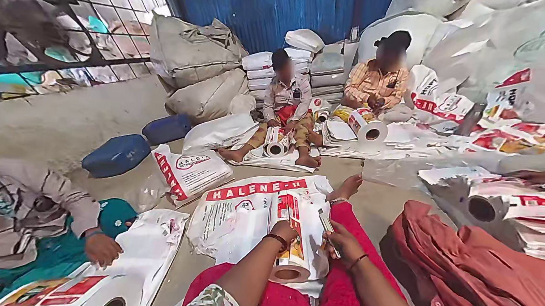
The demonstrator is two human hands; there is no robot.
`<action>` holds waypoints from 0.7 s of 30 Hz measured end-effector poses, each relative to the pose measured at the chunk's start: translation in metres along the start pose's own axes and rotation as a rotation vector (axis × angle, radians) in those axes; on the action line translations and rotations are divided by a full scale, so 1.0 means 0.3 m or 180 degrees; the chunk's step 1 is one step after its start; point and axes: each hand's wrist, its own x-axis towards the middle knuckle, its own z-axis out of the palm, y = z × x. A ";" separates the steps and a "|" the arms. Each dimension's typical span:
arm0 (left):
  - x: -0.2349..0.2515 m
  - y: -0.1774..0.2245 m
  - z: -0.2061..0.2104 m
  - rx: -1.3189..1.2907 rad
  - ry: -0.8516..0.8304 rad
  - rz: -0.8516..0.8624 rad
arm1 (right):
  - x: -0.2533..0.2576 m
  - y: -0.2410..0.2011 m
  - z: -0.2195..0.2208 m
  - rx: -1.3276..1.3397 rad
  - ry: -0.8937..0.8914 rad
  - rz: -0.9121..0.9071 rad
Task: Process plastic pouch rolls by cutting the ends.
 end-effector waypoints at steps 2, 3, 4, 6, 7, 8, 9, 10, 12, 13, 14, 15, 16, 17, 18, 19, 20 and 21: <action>0.019 -0.003 0.006 -0.0040 0.0073 0.0058 | 0.017 0.018 0.005 -0.0259 0.0090 -0.0027; 0.032 -0.005 0.011 -0.0098 0.0096 0.0112 | 0.026 0.027 0.013 -0.0601 0.0159 -0.0041; 0.046 -0.004 0.017 -0.0184 0.0106 0.0152 | 0.030 0.031 0.026 -0.1086 0.0238 -0.0031; 0.060 0.007 0.026 -0.0652 0.0099 0.0160 | 0.036 0.040 0.063 -0.2228 0.0205 -0.0016; 0.060 0.014 0.034 -0.1164 0.0092 0.0141 | 0.036 0.047 0.088 -0.2763 0.0105 -0.0001; 0.060 0.025 0.045 -0.1820 0.0082 0.0118 | 0.035 0.057 0.115 -0.3157 0.0008 0.0033; 0.069 0.034 0.052 -0.2469 0.0072 0.0097 | 0.037 0.071 0.142 -0.3429 -0.0017 0.0065; 0.079 0.039 0.060 -0.2986 0.0041 0.0112 | 0.035 0.084 0.168 -0.3597 -0.0007 0.0162; 0.100 0.035 0.068 -0.3455 0.0003 0.0194 | 0.032 0.092 0.208 -0.3801 0.0118 0.0349; 0.104 0.034 0.069 -0.3625 -0.0083 0.0255 | 0.035 0.089 0.217 -0.3894 0.0203 0.0380; 0.089 0.034 0.064 -0.3766 -0.0254 0.0370 | 0.039 0.085 0.223 -0.3974 0.0299 0.0360; 0.070 0.039 0.061 -0.3878 -0.0393 0.0513 | 0.045 0.080 0.225 -0.4061 0.0404 0.0293; 0.059 0.043 0.058 -0.3948 -0.0568 0.0695 | 0.050 0.071 0.229 -0.4110 0.0514 0.0155; 0.056 0.050 0.061 -0.4009 -0.0731 0.0847 | 0.052 0.061 0.230 -0.4142 0.0620 -0.0046; 0.060 0.056 0.074 -0.4039 -0.0867 0.0955 | 0.049 0.053 0.231 -0.4132 0.0707 -0.0295; 0.064 0.059 0.095 -0.4005 -0.0947 0.0993 | 0.041 0.048 0.234 -0.4068 0.0772 -0.0577; 0.057 0.063 0.117 -0.3930 -0.0876 0.0875 | 0.029 0.048 0.239 -0.3976 0.0827 -0.0897; 0.030 0.070 0.136 -0.3706 -0.0660 0.0677 | 0.018 0.052 0.246 -0.3863 0.0868 -0.1222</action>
